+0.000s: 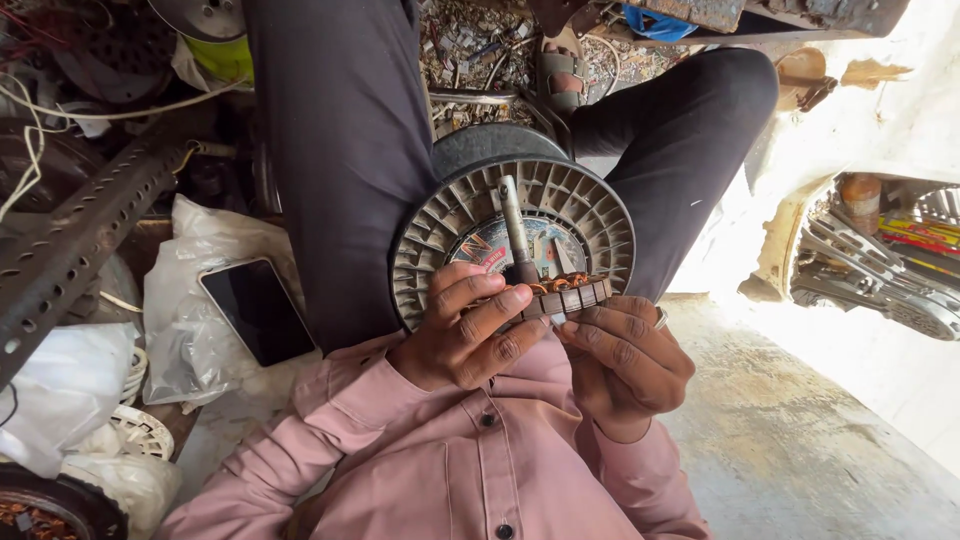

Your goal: The recorder is repairing and rewinding a ceiling fan motor assembly, using scissors to trim insulation and wires.

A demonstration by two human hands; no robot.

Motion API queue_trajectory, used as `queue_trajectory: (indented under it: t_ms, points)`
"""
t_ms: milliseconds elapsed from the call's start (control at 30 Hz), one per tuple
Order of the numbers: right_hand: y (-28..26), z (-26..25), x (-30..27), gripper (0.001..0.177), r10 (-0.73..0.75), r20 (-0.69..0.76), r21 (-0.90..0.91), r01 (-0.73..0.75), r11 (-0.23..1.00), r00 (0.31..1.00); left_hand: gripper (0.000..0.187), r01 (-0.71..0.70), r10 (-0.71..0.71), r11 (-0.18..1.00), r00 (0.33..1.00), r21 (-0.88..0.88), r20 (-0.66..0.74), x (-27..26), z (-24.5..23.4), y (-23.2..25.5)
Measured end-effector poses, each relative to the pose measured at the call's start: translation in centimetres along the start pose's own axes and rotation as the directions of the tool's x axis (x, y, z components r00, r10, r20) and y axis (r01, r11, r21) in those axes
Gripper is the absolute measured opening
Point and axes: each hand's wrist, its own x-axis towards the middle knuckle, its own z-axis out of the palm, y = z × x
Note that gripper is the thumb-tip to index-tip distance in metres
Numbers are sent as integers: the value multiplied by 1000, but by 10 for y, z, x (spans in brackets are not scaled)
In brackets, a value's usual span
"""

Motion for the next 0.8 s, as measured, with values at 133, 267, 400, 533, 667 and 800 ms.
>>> queue_trajectory:
  t_ms: [133, 267, 400, 533, 667, 800]
  points:
    - [-6, 2, 4, 23, 29, 19, -40, -28, 999, 999, 24, -5, 6, 992, 1000, -125, 7, 9, -5, -4]
    - [-1, 5, 1, 22, 0, -32, -10, 0, 1000, 999, 30, 22, -2, 961, 997, -275, 71, 14, -12, -8]
    - [4, 3, -4, 18, -72, -5, -36, 72, 997, 997, 31, 53, -11, 944, 991, -326, 130, 15, -16, -9]
    - [7, 6, -9, 16, -88, -15, -29, 88, 996, 996, 30, 70, -11, 943, 984, -326, 179, 21, -22, -9]
    - [7, 9, -11, 14, -139, -44, -118, 134, 984, 989, 29, 60, 2, 940, 983, -335, 184, 22, -24, -11]
    - [6, 4, -10, 13, -190, 20, -204, 190, 960, 982, 27, 39, 42, 920, 980, -390, 196, 19, -23, -17]
